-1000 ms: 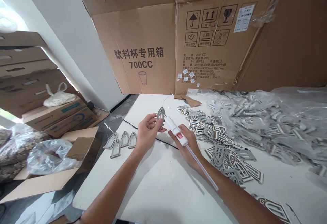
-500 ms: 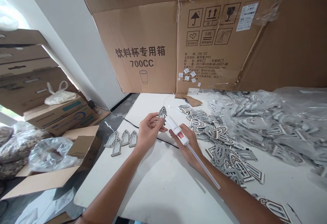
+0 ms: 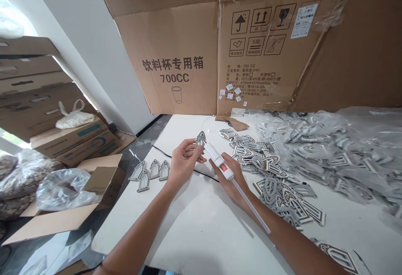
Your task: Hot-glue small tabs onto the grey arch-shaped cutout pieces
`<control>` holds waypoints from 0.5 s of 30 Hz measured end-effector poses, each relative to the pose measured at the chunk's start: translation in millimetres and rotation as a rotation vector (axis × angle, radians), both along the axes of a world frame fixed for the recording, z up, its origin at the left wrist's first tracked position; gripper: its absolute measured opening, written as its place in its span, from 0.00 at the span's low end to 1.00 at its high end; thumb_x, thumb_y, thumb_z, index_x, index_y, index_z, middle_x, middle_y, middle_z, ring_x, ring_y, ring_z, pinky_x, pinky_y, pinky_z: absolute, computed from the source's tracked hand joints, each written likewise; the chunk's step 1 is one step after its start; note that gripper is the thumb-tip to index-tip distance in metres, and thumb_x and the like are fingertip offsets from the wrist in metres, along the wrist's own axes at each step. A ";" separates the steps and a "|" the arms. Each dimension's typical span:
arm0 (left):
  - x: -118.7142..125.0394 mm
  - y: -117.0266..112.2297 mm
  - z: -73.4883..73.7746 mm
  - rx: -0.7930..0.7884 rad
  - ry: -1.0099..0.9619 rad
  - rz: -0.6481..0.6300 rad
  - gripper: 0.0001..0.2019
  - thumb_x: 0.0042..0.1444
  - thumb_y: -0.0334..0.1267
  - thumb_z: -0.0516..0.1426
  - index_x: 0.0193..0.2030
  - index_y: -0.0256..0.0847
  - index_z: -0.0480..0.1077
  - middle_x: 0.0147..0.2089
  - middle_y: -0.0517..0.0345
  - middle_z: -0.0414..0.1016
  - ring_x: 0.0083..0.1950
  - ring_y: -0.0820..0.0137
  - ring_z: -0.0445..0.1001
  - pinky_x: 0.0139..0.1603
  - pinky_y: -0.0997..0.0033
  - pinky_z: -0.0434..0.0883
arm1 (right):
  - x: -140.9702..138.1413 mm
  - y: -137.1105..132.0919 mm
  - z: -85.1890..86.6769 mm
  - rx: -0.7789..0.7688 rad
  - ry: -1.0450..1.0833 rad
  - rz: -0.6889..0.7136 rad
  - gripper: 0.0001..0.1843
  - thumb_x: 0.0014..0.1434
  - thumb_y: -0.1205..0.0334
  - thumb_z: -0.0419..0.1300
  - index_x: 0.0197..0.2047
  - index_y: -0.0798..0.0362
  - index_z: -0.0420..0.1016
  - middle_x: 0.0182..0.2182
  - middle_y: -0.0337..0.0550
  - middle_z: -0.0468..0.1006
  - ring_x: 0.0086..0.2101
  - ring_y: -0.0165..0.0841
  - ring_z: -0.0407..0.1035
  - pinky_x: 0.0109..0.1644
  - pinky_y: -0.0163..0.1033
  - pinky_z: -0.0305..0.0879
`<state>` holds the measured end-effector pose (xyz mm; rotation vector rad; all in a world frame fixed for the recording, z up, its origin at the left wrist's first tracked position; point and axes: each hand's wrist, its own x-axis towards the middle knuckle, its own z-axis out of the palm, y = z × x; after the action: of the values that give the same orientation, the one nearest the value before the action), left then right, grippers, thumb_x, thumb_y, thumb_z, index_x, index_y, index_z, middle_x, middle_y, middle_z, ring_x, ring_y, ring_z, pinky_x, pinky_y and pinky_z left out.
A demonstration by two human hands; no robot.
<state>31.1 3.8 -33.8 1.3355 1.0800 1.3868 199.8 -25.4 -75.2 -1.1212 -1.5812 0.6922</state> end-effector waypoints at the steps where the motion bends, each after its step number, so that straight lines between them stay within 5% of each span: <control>1: -0.1 0.2 -0.4 0.000 0.001 0.000 0.22 0.56 0.51 0.70 0.50 0.39 0.74 0.37 0.55 0.82 0.29 0.68 0.82 0.33 0.67 0.82 | 0.0 0.5 -0.8 -0.002 -0.001 0.000 0.22 0.70 0.45 0.58 0.29 0.48 0.61 0.24 0.34 0.67 0.25 0.31 0.64 0.29 0.35 0.59; 10: -1.2 1.9 -1.7 0.012 0.020 0.019 0.21 0.57 0.51 0.69 0.50 0.40 0.75 0.37 0.55 0.82 0.29 0.68 0.82 0.34 0.66 0.81 | -0.6 3.8 -6.6 0.077 -0.068 -0.065 0.20 0.70 0.47 0.58 0.29 0.49 0.68 0.28 0.37 0.70 0.27 0.31 0.67 0.31 0.37 0.59; 15: -3.0 2.5 -3.7 0.078 0.076 0.065 0.19 0.59 0.51 0.67 0.49 0.41 0.76 0.39 0.55 0.83 0.29 0.69 0.79 0.33 0.68 0.78 | 0.0 1.9 -1.5 0.107 -0.125 -0.053 0.22 0.73 0.49 0.55 0.28 0.49 0.62 0.27 0.35 0.65 0.28 0.32 0.63 0.33 0.38 0.55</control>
<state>28.1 6.3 -37.6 1.4308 1.1386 1.4491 199.8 -23.4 -76.7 -1.1408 -1.6681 0.5045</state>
